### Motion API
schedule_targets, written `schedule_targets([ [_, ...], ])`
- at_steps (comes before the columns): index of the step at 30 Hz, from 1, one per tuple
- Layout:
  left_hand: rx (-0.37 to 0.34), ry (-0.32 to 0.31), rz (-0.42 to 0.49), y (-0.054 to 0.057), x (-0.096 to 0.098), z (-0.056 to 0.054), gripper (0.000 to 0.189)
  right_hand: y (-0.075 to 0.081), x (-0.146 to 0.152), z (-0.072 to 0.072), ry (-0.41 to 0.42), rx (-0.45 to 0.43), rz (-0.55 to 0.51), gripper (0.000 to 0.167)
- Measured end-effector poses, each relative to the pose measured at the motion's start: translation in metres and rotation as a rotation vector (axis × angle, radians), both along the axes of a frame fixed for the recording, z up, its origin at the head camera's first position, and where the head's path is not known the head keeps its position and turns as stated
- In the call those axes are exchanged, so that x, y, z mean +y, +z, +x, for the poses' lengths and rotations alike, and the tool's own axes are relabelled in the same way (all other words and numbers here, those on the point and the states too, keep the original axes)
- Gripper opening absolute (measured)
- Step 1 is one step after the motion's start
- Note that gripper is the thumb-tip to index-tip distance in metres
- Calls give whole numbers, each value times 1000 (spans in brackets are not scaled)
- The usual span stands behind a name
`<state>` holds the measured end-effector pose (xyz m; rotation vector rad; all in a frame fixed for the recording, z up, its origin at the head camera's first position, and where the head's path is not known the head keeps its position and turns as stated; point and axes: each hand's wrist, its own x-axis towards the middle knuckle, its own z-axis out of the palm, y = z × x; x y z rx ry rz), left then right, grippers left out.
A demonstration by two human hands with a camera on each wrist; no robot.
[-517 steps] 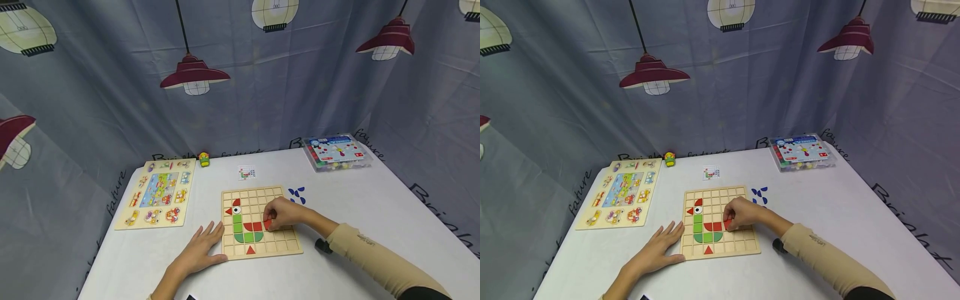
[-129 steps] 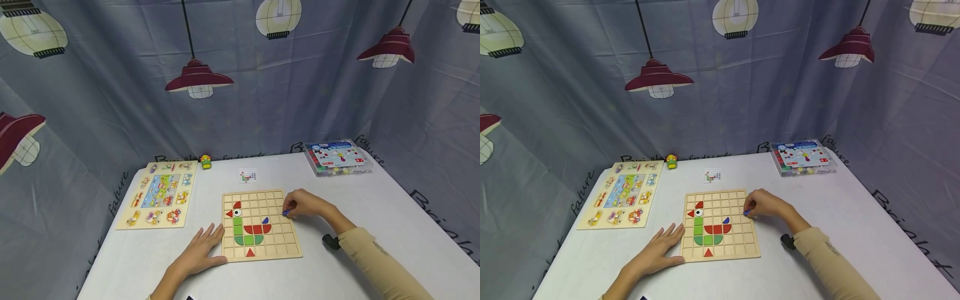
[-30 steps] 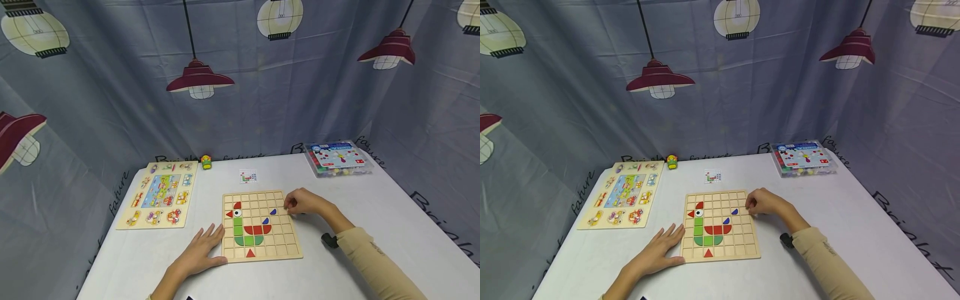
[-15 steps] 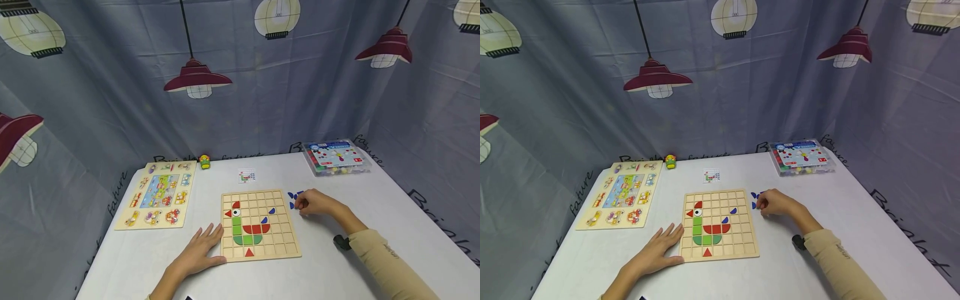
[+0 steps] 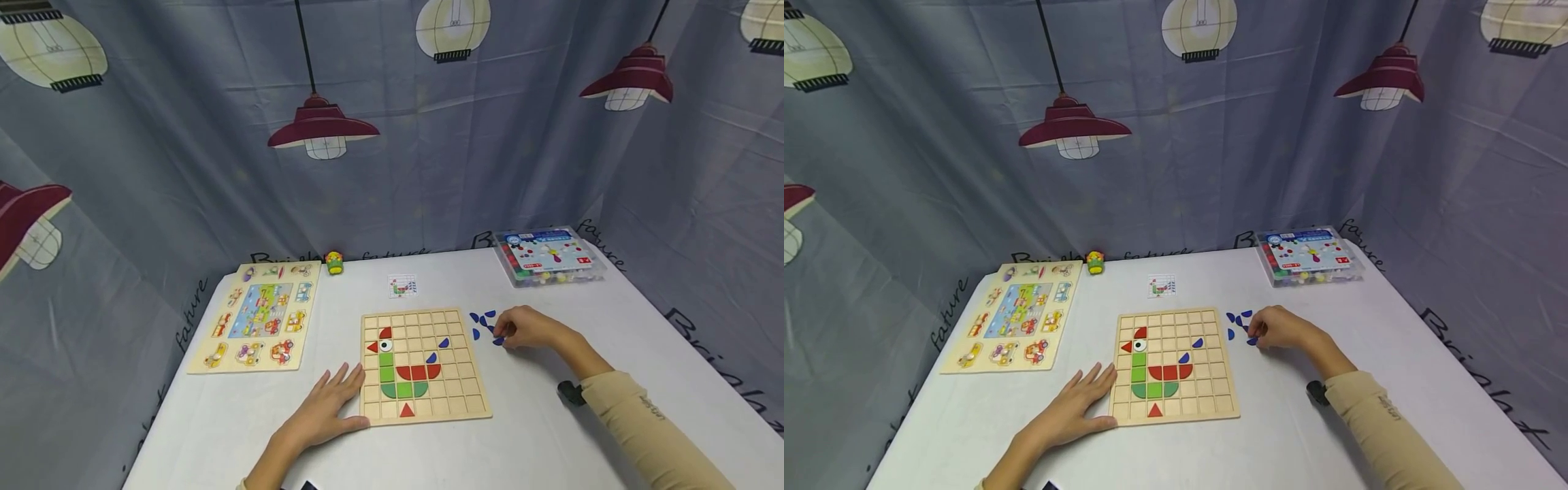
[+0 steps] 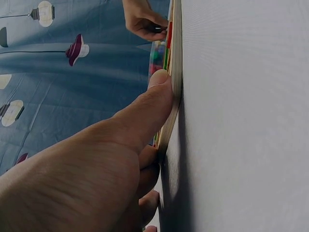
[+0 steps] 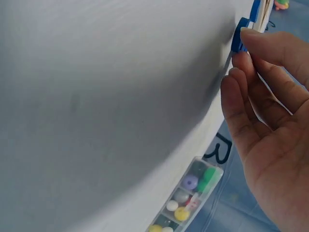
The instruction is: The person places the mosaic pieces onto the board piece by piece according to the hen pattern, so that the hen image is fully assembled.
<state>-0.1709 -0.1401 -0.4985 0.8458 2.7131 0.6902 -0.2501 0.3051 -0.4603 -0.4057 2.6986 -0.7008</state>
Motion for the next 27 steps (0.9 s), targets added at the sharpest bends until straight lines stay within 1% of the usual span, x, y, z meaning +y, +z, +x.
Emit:
schedule_targets([
  [6,18,-3,-8,2,0,-2,91,-4,5,-4,-30,-8,13,18],
  [12,24,-3,-9,2,0,-1,90,-5,4,-6,-22,-9,5,18],
  [18,15,0,-9,-1,-1,0,91,-4,4,-8,22,-7,-4,18],
  [22,22,-4,-9,-1,-1,1,91,-3,5,-10,51,-18,-18,18],
  [27,14,-4,0,-1,-1,0,92,-3,7,-12,58,-46,-50,18],
])
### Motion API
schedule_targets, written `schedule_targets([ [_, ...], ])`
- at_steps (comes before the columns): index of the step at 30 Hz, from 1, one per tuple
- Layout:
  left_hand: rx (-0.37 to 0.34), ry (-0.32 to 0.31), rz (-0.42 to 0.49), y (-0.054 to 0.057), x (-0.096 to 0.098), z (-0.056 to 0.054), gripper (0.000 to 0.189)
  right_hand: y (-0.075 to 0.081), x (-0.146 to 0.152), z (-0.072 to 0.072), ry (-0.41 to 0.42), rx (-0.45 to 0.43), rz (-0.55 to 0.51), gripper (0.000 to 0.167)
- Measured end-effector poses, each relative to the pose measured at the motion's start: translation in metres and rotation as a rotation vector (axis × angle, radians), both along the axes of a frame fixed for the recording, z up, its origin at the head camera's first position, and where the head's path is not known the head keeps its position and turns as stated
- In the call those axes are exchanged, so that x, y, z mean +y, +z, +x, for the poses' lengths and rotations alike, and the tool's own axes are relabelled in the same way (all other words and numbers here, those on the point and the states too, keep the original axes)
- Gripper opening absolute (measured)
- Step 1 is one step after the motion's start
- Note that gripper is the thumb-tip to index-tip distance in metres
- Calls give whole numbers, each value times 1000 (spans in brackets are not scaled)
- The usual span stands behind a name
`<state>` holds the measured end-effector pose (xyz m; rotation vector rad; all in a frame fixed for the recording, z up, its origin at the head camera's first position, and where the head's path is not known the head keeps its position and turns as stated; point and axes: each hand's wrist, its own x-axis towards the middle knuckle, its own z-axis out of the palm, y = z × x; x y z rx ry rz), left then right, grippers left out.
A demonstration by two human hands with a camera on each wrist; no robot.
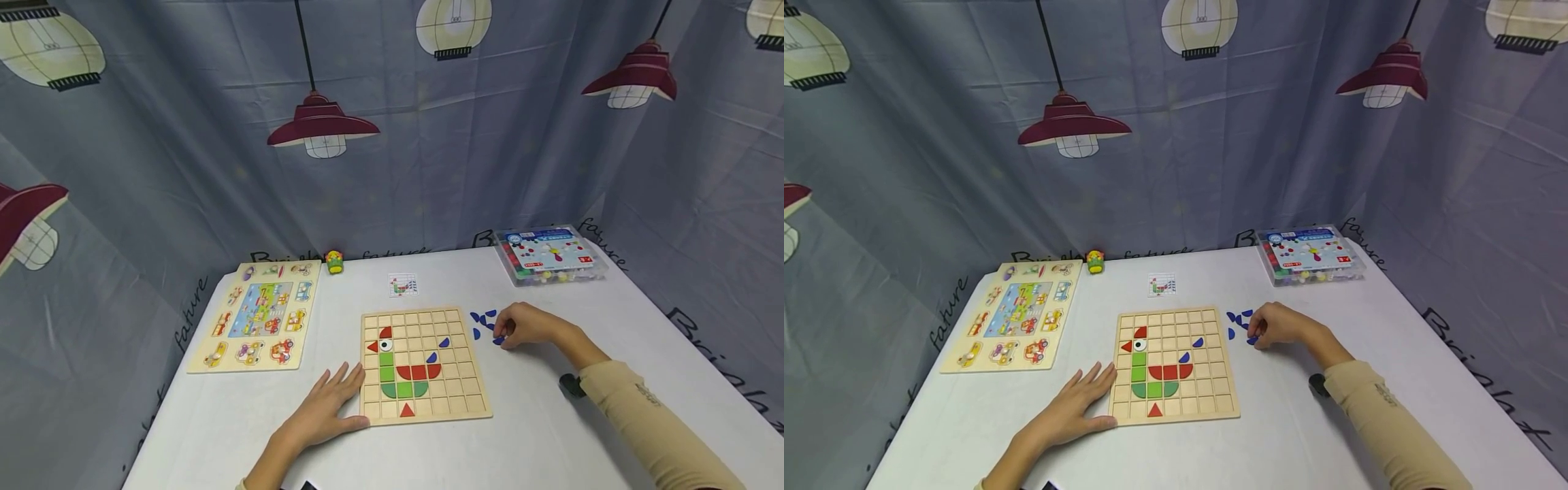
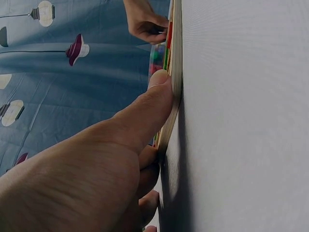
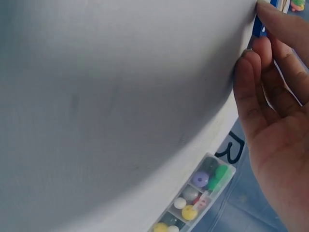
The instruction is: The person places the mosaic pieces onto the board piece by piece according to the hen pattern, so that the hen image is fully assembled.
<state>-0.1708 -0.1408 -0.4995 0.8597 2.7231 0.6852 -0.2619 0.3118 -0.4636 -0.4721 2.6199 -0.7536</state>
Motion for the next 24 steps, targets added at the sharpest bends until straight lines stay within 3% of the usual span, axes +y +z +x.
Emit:
schedule_targets([
  [24,-16,8,4,2,1,0,91,-1,-6,3,-1,-12,-36,14],
])
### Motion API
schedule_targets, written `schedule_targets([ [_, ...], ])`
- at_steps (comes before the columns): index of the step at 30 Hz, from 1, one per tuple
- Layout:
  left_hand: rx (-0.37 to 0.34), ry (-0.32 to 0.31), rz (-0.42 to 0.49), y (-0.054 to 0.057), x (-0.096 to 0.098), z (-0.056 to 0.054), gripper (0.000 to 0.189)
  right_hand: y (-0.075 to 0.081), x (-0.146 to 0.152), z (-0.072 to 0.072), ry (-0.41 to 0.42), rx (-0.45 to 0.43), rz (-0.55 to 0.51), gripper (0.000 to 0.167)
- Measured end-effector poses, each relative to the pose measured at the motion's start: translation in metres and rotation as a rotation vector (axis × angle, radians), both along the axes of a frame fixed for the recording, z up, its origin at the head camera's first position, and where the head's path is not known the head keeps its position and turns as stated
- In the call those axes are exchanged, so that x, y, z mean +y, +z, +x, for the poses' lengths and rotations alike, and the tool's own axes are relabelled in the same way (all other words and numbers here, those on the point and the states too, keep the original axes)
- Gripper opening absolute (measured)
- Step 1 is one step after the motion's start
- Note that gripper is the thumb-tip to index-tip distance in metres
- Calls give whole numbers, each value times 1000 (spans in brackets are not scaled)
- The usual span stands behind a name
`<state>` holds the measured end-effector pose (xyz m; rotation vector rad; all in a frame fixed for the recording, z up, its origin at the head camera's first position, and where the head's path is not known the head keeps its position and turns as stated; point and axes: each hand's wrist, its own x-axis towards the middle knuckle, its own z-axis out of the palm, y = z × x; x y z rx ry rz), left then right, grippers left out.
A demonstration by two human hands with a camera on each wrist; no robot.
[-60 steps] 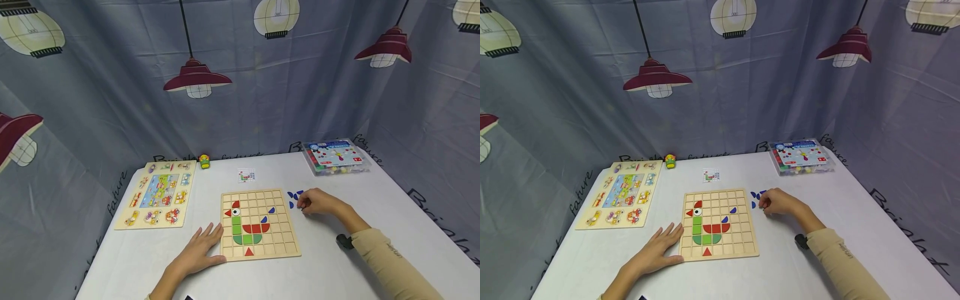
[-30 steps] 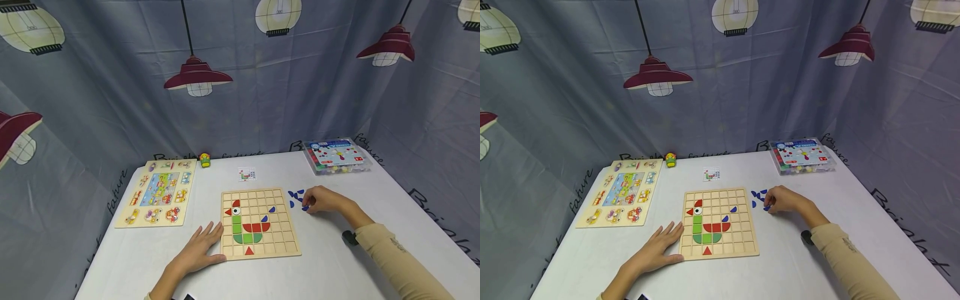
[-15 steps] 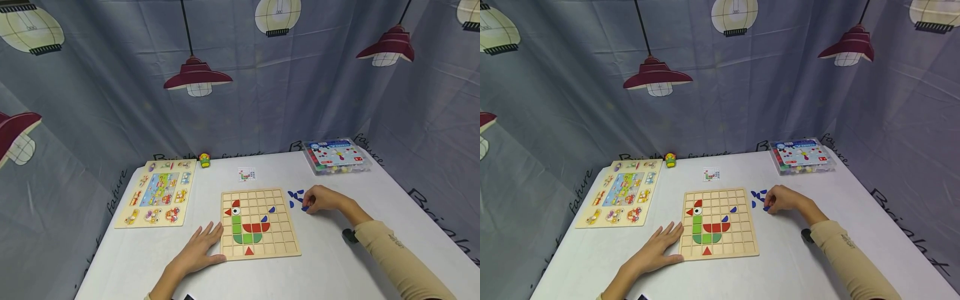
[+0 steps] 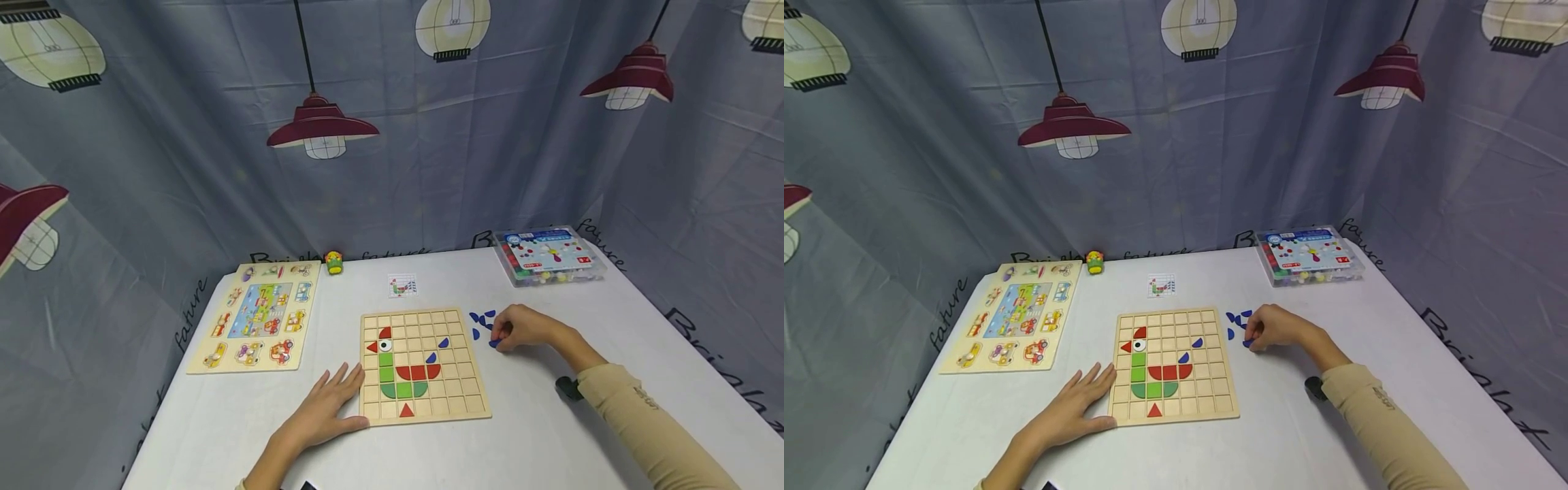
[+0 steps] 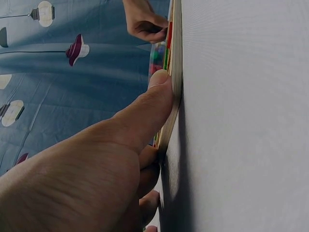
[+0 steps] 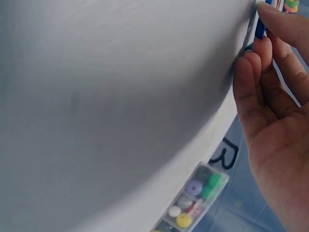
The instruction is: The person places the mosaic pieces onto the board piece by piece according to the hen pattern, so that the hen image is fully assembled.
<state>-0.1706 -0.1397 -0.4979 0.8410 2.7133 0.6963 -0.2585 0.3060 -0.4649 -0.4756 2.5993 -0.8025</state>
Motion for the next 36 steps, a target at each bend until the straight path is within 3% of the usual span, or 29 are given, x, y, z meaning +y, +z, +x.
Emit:
schedule_targets([
  [11,4,1,1,0,-1,0,90,13,-33,1,138,87,-33,14],
  [28,-2,-2,16,2,-1,2,90,14,-78,2,244,39,-43,13],
  [36,-7,-3,7,3,0,0,91,10,-90,0,274,80,7,13],
])
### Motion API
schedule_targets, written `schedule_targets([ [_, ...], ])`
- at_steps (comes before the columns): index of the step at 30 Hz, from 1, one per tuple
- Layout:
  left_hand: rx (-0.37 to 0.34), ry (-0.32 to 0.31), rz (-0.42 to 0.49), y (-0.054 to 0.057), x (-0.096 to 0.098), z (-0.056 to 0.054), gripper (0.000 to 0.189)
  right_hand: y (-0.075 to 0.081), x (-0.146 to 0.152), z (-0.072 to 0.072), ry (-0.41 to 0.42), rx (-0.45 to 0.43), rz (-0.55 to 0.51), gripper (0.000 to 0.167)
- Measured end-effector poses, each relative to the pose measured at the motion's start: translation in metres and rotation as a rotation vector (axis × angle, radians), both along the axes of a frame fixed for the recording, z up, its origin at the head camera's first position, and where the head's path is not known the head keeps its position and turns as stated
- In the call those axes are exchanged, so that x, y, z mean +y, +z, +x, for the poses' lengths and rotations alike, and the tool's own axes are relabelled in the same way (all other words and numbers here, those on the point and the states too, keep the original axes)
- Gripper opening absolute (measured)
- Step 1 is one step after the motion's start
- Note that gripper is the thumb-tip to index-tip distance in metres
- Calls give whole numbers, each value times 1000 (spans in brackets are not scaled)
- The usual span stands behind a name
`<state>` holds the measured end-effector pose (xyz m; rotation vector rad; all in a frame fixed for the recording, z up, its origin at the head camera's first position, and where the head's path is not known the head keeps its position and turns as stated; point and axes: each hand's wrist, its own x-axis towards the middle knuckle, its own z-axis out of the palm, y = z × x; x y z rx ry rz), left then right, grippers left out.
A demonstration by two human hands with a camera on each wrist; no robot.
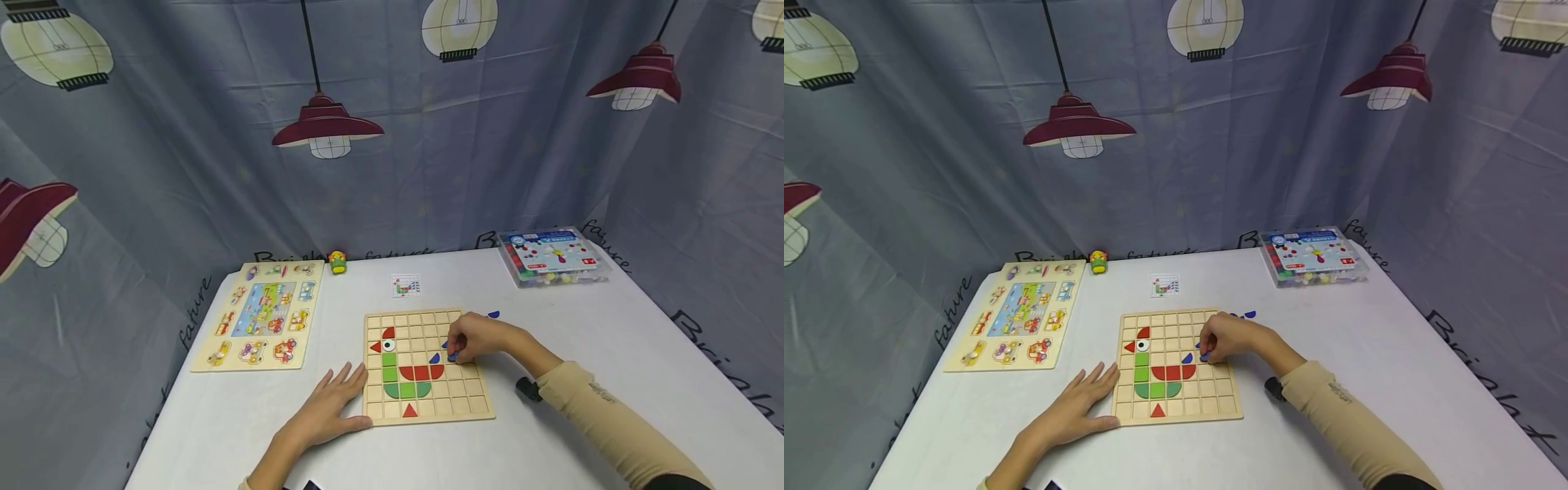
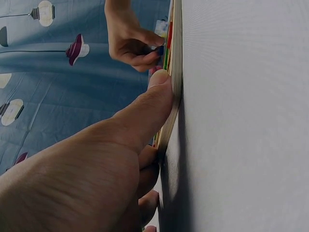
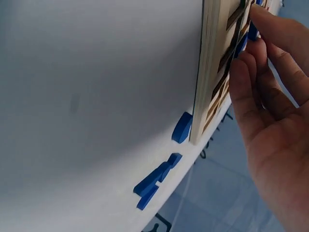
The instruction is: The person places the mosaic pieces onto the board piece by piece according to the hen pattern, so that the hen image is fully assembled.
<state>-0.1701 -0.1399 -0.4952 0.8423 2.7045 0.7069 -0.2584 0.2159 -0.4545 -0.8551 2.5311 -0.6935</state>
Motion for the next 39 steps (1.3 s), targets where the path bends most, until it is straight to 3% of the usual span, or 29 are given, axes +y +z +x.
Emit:
schedule_targets([
  [10,14,-10,-1,-4,3,1,91,0,-3,2,-9,-46,20,13],
  [22,10,-16,-2,-4,3,2,90,-1,-5,6,-10,6,33,13],
  [39,9,-3,-5,-2,0,-1,90,-4,-8,10,-121,-22,-20,13],
])
